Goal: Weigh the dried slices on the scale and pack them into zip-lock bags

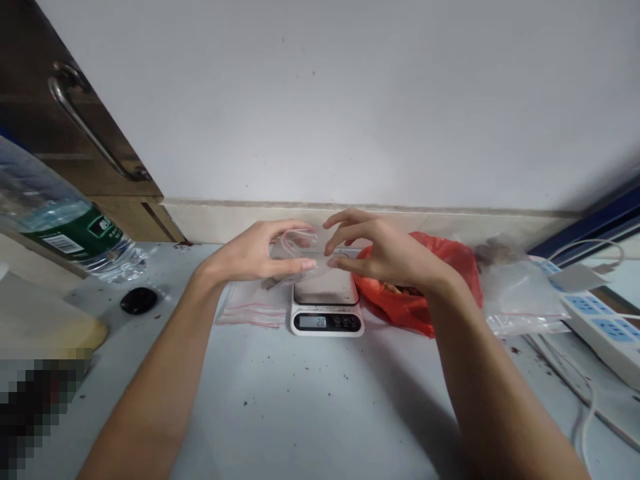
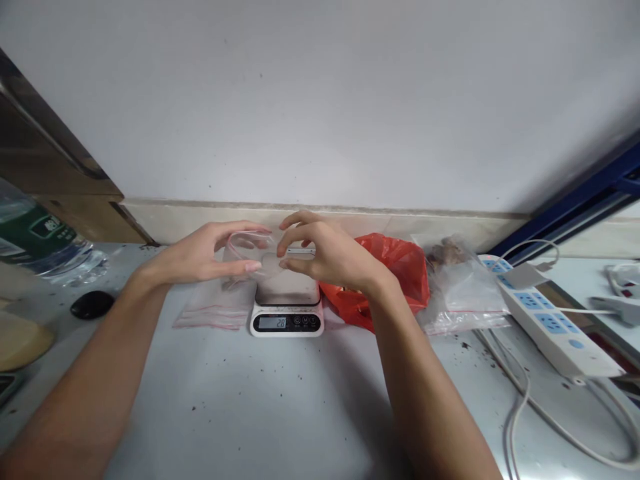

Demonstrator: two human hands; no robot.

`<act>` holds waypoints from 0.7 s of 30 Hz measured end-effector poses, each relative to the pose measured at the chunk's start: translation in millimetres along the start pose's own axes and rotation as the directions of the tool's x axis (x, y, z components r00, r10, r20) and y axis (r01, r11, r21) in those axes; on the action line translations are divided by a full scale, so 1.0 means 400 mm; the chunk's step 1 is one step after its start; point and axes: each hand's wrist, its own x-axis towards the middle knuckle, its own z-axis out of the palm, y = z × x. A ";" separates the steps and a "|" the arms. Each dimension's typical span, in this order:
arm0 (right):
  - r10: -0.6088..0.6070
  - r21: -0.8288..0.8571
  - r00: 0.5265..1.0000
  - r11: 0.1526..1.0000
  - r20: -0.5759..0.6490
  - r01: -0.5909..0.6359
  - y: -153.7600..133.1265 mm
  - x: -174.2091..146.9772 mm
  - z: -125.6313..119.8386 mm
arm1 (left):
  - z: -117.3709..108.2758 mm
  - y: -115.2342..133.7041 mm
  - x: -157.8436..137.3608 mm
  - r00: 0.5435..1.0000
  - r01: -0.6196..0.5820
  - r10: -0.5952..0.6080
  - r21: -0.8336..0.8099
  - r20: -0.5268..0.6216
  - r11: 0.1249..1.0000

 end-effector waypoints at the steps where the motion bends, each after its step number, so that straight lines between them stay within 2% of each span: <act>1: -0.013 -0.001 1.000 1.000 0.018 0.013 0.001 -0.001 -0.002 | 0.001 0.000 0.001 1.000 -0.025 0.025 -0.021 0.000 0.999; 4: -0.048 0.024 0.998 0.999 0.037 0.047 0.003 -0.004 -0.008 | 0.004 -0.007 0.004 0.999 -0.050 0.049 -0.057 -0.017 0.997; 9: -0.025 0.006 0.999 1.000 0.045 0.024 0.008 -0.009 -0.010 | 0.005 -0.020 0.006 0.998 -0.042 0.035 -0.158 -0.047 0.987; 11: -0.085 0.007 0.996 0.996 -0.035 0.085 0.007 -0.008 -0.008 | 0.003 -0.016 0.004 0.997 -0.060 0.048 -0.210 -0.064 0.976; 14: -0.140 -0.023 0.969 0.990 -0.202 0.139 -0.007 -0.005 -0.006 | 0.000 0.001 0.000 0.986 -0.064 0.021 -0.261 -0.164 0.963; 17: -0.093 -0.088 0.948 0.994 -0.305 0.069 -0.029 -0.003 -0.006 | 0.002 0.022 -0.002 0.968 -0.029 -0.029 -0.230 -0.248 0.973; 21: -0.025 -0.126 0.932 0.992 -0.362 -0.022 -0.038 -0.003 -0.010 | 0.011 0.043 -0.005 0.943 0.002 -0.064 -0.186 -0.327 0.983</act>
